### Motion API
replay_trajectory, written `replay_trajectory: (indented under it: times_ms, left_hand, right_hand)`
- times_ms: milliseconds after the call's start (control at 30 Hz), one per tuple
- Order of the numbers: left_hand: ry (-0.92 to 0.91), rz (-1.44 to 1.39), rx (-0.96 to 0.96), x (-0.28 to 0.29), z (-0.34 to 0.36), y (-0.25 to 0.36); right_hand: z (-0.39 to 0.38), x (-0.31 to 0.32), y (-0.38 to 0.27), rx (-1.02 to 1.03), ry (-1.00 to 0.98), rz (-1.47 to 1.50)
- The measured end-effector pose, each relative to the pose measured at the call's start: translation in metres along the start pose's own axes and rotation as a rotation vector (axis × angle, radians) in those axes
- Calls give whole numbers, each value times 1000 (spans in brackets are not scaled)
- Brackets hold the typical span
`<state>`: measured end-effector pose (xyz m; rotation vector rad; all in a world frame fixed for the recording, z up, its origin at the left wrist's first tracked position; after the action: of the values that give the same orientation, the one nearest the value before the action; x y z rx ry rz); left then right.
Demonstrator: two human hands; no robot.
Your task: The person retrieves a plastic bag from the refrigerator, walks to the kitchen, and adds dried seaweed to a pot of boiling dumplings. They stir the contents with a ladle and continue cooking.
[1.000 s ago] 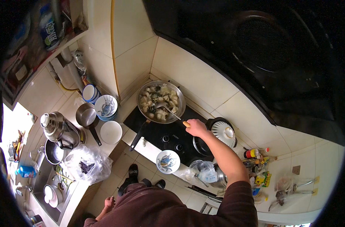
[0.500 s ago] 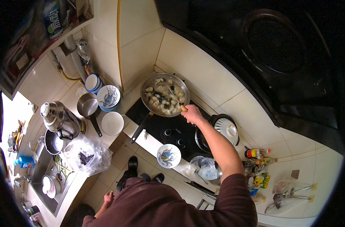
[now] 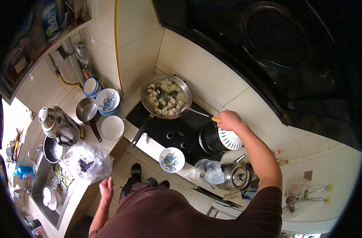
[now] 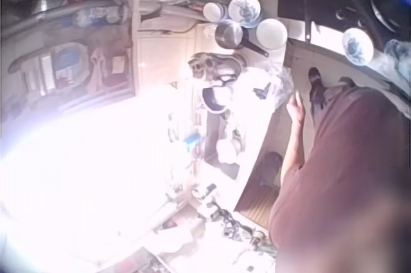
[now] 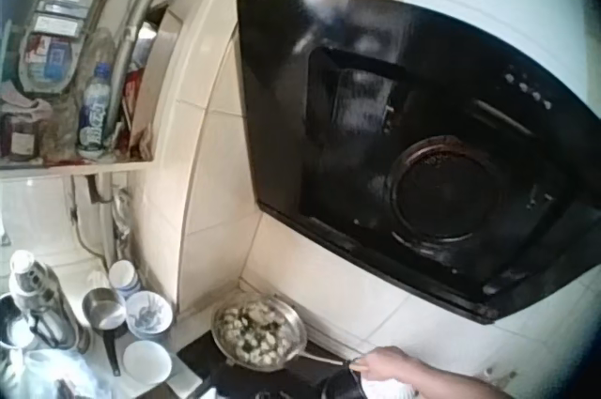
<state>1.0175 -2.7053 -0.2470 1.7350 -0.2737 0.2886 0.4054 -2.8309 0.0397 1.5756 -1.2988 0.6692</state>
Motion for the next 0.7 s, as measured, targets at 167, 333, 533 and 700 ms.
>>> replay_trajectory:
  times_ms: [167, 333, 533, 700]
  left_hand:
    - [-315, 39, -609, 14, 2, 353]
    - [-143, 459, -955, 29, -76, 531]
    - [-297, 505, -1366, 26, -115, 582]
    - [-446, 573, -1439, 28, -121, 584]
  right_hand:
    - [3, -28, -21, 38, 2, 138]
    - [36, -50, -58, 48, -1, 245]
    - [49, -74, -58, 10, -10, 331]
    - [64, -69, -92, -41, -45, 493]
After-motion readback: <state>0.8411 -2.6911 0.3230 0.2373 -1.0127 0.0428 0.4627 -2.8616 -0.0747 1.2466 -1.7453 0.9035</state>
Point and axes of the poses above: each hand's wrist, its own z-axis towards the middle knuckle, its own x-axis out of the back of the hand, y = z × x, the point moved 9 cm from there along z, towards the middle knuckle, and after that the axes turned 12 degrees about -z, right-handed, at the moved point
